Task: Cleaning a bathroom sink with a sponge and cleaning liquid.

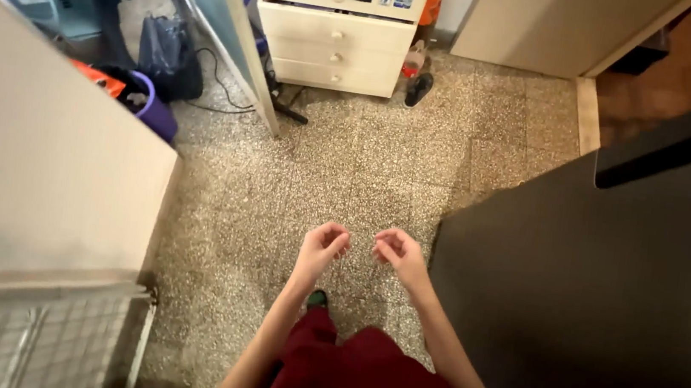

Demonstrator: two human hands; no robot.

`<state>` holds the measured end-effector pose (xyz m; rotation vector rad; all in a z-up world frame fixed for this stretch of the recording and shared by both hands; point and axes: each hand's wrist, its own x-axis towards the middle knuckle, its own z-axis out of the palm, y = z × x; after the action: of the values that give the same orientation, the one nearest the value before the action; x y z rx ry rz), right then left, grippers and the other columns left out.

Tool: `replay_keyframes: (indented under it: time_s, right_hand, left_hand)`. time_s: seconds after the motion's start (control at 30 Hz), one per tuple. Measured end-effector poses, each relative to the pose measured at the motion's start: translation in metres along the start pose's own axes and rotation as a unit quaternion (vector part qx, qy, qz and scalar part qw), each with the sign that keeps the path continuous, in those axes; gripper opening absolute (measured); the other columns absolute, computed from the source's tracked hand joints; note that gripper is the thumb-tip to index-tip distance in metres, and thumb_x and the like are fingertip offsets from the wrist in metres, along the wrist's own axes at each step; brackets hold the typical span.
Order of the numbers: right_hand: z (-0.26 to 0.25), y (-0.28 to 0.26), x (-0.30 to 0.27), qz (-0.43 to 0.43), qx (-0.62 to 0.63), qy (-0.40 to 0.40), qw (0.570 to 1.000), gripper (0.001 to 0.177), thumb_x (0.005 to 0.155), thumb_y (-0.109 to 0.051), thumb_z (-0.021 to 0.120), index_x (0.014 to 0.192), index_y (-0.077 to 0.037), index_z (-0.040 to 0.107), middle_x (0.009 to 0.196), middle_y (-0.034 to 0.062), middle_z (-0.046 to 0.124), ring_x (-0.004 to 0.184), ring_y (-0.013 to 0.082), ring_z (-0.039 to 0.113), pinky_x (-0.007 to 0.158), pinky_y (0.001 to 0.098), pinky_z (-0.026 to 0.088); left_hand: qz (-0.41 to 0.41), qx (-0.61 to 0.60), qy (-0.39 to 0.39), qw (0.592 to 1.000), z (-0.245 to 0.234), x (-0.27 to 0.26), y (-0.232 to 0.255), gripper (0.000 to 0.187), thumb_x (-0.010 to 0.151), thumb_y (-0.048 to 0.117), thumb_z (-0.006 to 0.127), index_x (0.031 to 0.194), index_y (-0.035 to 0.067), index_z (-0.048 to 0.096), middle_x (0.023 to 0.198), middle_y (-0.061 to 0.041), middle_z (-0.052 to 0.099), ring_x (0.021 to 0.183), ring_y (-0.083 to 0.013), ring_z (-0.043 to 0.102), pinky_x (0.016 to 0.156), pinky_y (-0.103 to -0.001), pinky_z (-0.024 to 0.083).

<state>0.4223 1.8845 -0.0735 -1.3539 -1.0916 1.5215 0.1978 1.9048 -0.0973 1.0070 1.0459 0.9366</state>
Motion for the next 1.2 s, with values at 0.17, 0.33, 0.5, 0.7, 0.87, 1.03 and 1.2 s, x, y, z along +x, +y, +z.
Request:
replay_keyframes:
  time_s: [0.17, 0.33, 0.5, 0.7, 0.87, 1.03, 1.2]
  right_hand:
    - [-0.036, -0.015, 0.088, 0.006, 0.024, 0.043, 0.999, 0.014, 0.100, -0.013, 0.065, 0.110, -0.004, 0.067, 0.087, 0.0032, 0.071, 0.078, 0.0103, 0.066, 0.070, 0.0261, 0.055]
    - [-0.103, -0.020, 0.192, 0.002, 0.057, 0.092, 0.994, 0.016, 0.098, -0.013, 0.065, 0.110, -0.003, 0.067, 0.086, 0.0031, 0.072, 0.077, 0.0109, 0.067, 0.068, 0.0261, 0.055]
    - [-0.212, -0.040, 0.288, -0.055, 0.056, 0.112, 0.991, 0.015, 0.100, -0.011, 0.067, 0.110, -0.001, 0.069, 0.083, 0.0024, 0.068, 0.073, 0.0097, 0.064, 0.066, 0.0255, 0.054]
    - [-0.327, -0.081, 0.350, -0.074, 0.069, 0.174, 0.979, 0.013, 0.098, -0.012, 0.067, 0.107, -0.003, 0.067, 0.082, 0.0014, 0.069, 0.069, 0.0082, 0.064, 0.063, 0.0251, 0.053]
    - [-0.404, -0.117, 0.389, -0.073, 0.082, 0.238, 0.965, 0.014, 0.099, -0.014, 0.066, 0.108, -0.004, 0.068, 0.083, 0.0021, 0.070, 0.070, 0.0081, 0.064, 0.064, 0.0245, 0.053]
    - [-0.488, -0.120, 0.447, -0.081, 0.107, 0.285, 0.949, 0.015, 0.101, -0.015, 0.064, 0.109, -0.004, 0.067, 0.086, 0.0023, 0.070, 0.073, 0.0080, 0.064, 0.066, 0.0241, 0.053]
    - [-0.568, -0.118, 0.526, -0.126, 0.169, 0.326, 0.922, 0.011, 0.102, -0.013, 0.065, 0.106, -0.004, 0.065, 0.084, 0.0007, 0.067, 0.071, 0.0082, 0.061, 0.064, 0.0247, 0.050]
  left_hand:
    - [-0.029, -0.009, -0.021, 0.999, -0.002, 0.112, 0.019, 0.013, 0.099, 0.018, 0.066, 0.101, 0.005, 0.069, 0.080, 0.000, 0.071, 0.069, -0.0067, 0.063, 0.060, -0.023, 0.049]
    - [-0.026, 0.007, -0.059, 0.998, 0.027, 0.236, 0.028, 0.014, 0.099, 0.018, 0.066, 0.102, 0.005, 0.070, 0.081, 0.000, 0.072, 0.071, -0.0065, 0.064, 0.062, -0.023, 0.050]
    - [-0.016, 0.041, -0.099, 0.994, 0.108, 0.382, 0.043, 0.016, 0.100, 0.018, 0.067, 0.100, 0.003, 0.072, 0.079, -0.001, 0.070, 0.069, -0.0083, 0.061, 0.063, -0.025, 0.051]
    - [-0.063, 0.036, -0.147, 0.986, 0.204, 0.521, 0.050, 0.012, 0.097, 0.016, 0.067, 0.101, 0.006, 0.072, 0.079, -0.002, 0.071, 0.068, -0.0094, 0.063, 0.061, -0.025, 0.051]
    - [-0.056, 0.027, -0.227, 0.972, 0.280, 0.617, 0.055, 0.011, 0.096, 0.014, 0.068, 0.101, 0.005, 0.072, 0.081, -0.003, 0.073, 0.069, -0.0096, 0.064, 0.061, -0.025, 0.051]
    - [-0.084, 0.008, -0.281, 0.956, 0.350, 0.722, 0.050, 0.011, 0.095, 0.013, 0.068, 0.102, 0.005, 0.071, 0.082, -0.003, 0.074, 0.069, -0.0099, 0.065, 0.061, -0.025, 0.050]
    - [-0.080, 0.042, -0.385, 0.919, 0.417, 0.846, 0.056, 0.013, 0.098, 0.016, 0.067, 0.102, 0.004, 0.072, 0.082, -0.004, 0.073, 0.071, -0.0096, 0.065, 0.063, -0.025, 0.051]
